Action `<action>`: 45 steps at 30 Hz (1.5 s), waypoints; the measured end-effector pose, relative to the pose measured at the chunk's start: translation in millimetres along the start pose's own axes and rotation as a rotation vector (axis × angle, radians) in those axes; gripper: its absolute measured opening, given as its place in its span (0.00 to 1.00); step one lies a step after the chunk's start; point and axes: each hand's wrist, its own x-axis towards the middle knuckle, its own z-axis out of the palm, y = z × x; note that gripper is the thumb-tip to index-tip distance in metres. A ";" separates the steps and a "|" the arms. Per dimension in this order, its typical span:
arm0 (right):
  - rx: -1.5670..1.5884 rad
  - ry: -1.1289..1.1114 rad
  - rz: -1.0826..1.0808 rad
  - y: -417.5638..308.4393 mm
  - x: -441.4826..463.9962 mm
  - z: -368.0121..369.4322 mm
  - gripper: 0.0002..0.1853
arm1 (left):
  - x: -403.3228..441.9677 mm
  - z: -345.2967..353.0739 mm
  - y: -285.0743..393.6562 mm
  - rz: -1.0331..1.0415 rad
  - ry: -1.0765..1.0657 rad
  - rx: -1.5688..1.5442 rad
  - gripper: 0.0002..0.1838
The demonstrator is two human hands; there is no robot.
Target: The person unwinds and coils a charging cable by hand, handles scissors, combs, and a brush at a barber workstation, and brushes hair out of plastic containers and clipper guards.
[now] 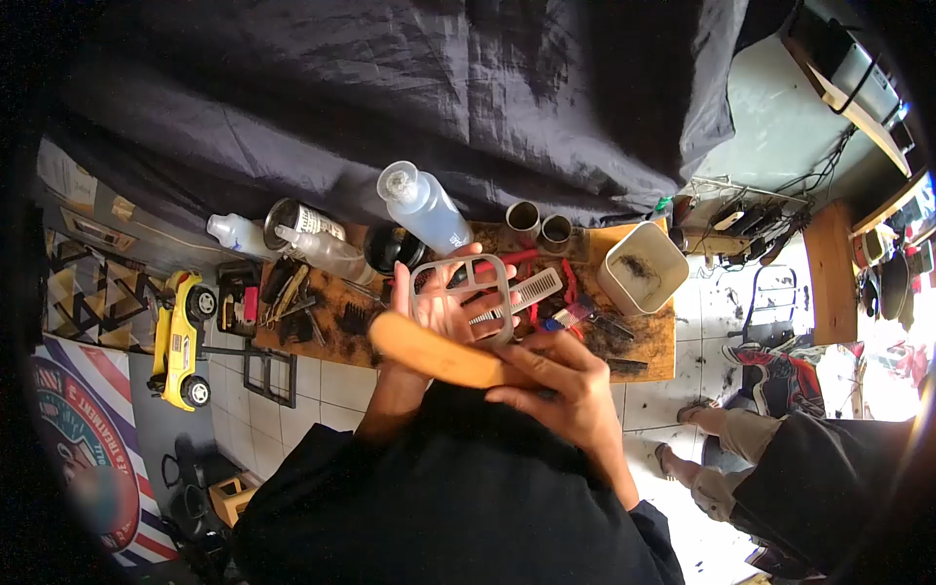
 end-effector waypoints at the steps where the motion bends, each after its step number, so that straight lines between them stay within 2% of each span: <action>1: 0.004 -0.006 0.003 2.1 1.0 2.2 0.23 | -0.7 1.0 0.4 -0.013 -0.011 0.019 0.45; 4: -0.086 0.241 0.172 10.3 3.7 9.4 0.25 | -12.8 -1.4 -3.3 0.032 -0.006 0.188 0.48; 5: -0.209 0.324 0.139 11.3 5.8 8.2 0.25 | -21.1 -24.0 -0.8 0.057 -0.005 0.433 0.48; 7: -0.224 0.448 0.246 13.1 6.5 7.5 0.24 | -11.9 7.5 11.5 0.085 -0.065 0.665 0.47; 8: -0.270 0.480 0.228 15.0 6.9 4.1 0.23 | -10.9 5.7 12.1 0.083 -0.068 0.662 0.47; 10: -0.156 0.420 0.224 14.2 3.3 -5.3 0.24 | -9.2 2.2 12.0 0.174 -0.025 0.910 0.49; 11: -0.080 0.355 0.192 12.0 0.1 -10.8 0.26 | -7.9 3.2 13.7 0.175 -0.026 0.907 0.49; 13: 0.134 0.130 0.055 11.6 -3.4 -15.3 0.27 | -5.6 10.2 19.2 0.277 -0.031 1.667 0.49; 15: 0.059 -0.015 -0.005 0.2 0.9 -13.2 0.26 | -6.4 10.6 21.5 0.293 -0.041 1.763 0.46; 17: -0.020 0.036 0.063 3.2 2.7 -8.0 0.27 | -10.2 12.6 20.2 0.425 -0.135 1.623 0.42; 18: -0.027 0.092 0.110 9.9 3.1 -7.5 0.26 | -10.9 12.6 29.5 0.508 -0.278 1.777 0.38; 19: -0.036 0.146 0.157 15.2 3.4 -9.4 0.26 | -21.2 18.7 27.6 0.558 -0.223 1.729 0.36; 21: 0.019 0.265 0.287 16.9 5.8 -11.3 0.24 | -21.7 26.8 22.2 0.454 -0.154 1.243 0.33; 22: -0.038 0.236 0.268 19.6 7.1 -15.2 0.23 | -22.2 29.5 19.5 0.454 -0.152 1.244 0.33; 24: -0.093 0.211 0.245 22.1 6.9 -20.0 0.22 | -21.8 33.3 17.2 0.273 -0.073 0.567 0.25; 25: 0.024 0.247 0.272 22.0 6.1 -20.4 0.21 | -19.2 27.7 20.8 0.277 -0.077 0.571 0.25; 27: 0.143 0.282 0.303 19.5 6.2 -21.2 0.21 | -13.8 15.1 29.1 0.221 -0.148 1.004 0.24; 28: 0.221 0.248 0.307 15.0 6.5 -22.3 0.20 | -9.6 22.0 21.1 0.302 -0.111 1.062 0.24; 29: 0.296 0.215 0.312 11.8 6.4 -22.6 0.20 | -11.0 19.9 19.1 0.297 -0.113 1.059 0.24; 30: 0.350 0.198 0.303 10.8 6.7 -17.3 0.20 | -13.8 17.1 16.7 0.254 -0.066 0.958 0.23; 31: 0.269 0.140 0.236 11.9 8.3 -15.2 0.21 | -16.0 16.4 14.7 0.213 -0.019 0.858 0.22; 32: 0.321 0.141 0.265 12.5 7.4 -11.0 0.21 | -17.4 17.8 10.8 0.278 0.061 0.829 0.18; 33: 0.374 0.136 0.291 13.2 5.8 -7.0 0.22 | -17.3 12.4 12.9 0.284 0.063 0.831 0.18; 35: 0.359 0.085 0.294 16.3 2.8 -2.3 0.23 | -18.1 -3.1 19.1 0.404 -0.021 0.384 0.13; 36: 0.319 0.045 0.275 19.6 0.8 0.1 0.23 | -16.4 0.5 18.7 0.500 0.143 0.274 0.11; 37: 0.279 0.008 0.255 21.9 -0.9 1.4 0.23 | -22.5 -9.0 24.1 0.496 0.286 0.125 0.11; 39: 0.267 -0.024 0.288 22.6 -6.2 0.9 0.22 | -27.8 -12.5 37.0 0.479 0.252 0.015 0.12; 40: 0.285 0.018 0.264 24.8 -9.3 -0.4 0.22 | -22.1 -0.7 36.1 0.483 0.252 0.016 0.12; 42: 0.358 0.137 0.153 32.1 -9.6 0.5 0.22 | -11.1 23.9 29.4 0.491 0.389 0.099 0.09; 43: 0.468 0.200 0.232 26.4 -8.4 -0.6 0.22 | -12.6 18.5 28.6 0.493 0.388 0.097 0.09; 45: 0.477 0.295 0.262 23.8 -6.1 -1.4 0.20 | -16.7 3.4 23.9 0.328 0.144 0.209 0.13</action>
